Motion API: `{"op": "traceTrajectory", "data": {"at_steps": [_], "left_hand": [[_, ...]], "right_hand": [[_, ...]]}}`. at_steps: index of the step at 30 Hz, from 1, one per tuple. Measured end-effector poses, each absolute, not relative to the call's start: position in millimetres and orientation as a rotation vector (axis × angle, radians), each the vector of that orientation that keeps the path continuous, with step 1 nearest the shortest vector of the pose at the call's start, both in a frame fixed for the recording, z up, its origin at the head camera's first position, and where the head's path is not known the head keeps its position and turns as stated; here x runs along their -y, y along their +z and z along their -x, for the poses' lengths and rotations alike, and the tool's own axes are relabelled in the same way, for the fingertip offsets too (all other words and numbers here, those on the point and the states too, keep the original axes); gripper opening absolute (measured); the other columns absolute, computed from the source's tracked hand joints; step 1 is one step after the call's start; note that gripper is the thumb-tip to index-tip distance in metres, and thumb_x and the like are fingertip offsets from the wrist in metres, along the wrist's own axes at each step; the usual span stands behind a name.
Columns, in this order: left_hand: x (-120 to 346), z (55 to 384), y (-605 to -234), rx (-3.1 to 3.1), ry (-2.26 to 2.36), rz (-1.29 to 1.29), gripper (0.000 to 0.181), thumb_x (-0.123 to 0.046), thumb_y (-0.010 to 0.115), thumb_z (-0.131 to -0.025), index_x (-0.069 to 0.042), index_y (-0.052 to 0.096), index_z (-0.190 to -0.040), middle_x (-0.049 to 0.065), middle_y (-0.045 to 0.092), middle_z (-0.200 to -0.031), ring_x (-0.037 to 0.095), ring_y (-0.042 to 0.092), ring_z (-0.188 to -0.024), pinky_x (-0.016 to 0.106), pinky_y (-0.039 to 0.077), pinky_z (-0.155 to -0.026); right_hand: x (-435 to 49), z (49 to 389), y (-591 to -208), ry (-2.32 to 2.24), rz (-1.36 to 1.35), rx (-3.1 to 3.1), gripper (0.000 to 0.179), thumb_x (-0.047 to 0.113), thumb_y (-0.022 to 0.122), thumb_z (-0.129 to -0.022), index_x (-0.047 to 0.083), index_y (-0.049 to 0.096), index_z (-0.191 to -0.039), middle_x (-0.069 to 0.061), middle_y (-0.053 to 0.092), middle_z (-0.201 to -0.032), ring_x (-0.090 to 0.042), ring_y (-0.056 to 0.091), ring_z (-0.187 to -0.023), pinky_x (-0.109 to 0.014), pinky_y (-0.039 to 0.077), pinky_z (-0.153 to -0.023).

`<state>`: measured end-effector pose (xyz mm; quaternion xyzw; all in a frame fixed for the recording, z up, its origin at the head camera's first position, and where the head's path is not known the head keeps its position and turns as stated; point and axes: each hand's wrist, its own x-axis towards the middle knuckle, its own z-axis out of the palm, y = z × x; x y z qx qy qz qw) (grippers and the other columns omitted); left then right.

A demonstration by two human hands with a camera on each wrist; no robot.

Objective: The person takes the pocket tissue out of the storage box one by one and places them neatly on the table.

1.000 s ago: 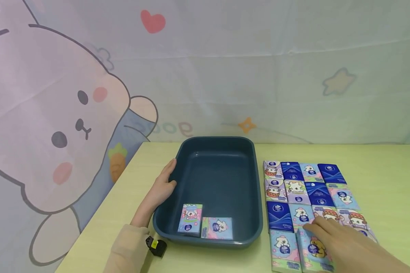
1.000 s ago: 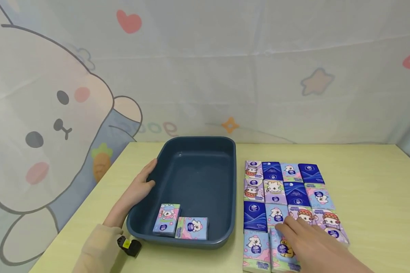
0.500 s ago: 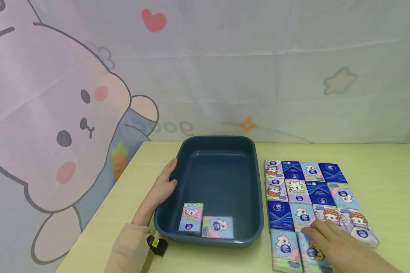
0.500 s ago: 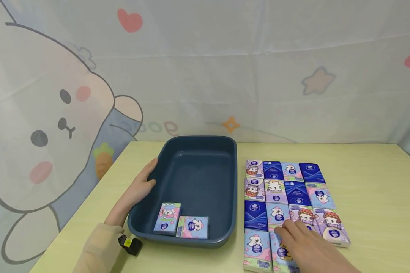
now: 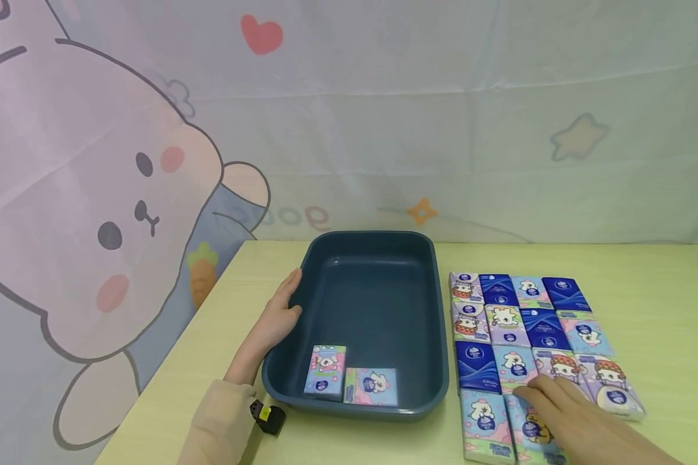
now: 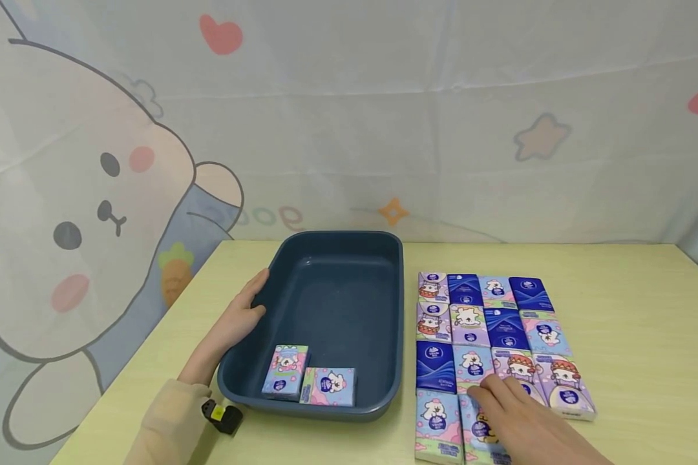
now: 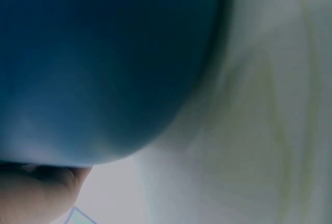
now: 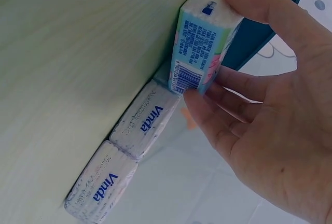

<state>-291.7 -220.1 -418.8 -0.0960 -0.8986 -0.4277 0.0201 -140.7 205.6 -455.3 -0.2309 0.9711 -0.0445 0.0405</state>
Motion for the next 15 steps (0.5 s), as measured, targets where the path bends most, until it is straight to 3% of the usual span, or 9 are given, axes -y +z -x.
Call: {"op": "traceTrajectory", "data": {"at_steps": [15], "left_hand": [[220.2,291.3,-418.9,2.783,-1.333,0.289,0.07,0.004,0.037,-0.089,-0.006,0.014,-0.154,0.01,0.007,-0.164,0.032,0.004,-0.151,0.054,0.009,-0.12]], "right_hand": [[-208.8,143.1,-461.9,-0.205,0.719,-2.956,0.107,0.087,0.049,-0.061,0.012,0.045,-0.137,0.002,0.045,-0.128,-0.019,0.045,-0.113,-0.049,0.05,-0.092]]}}
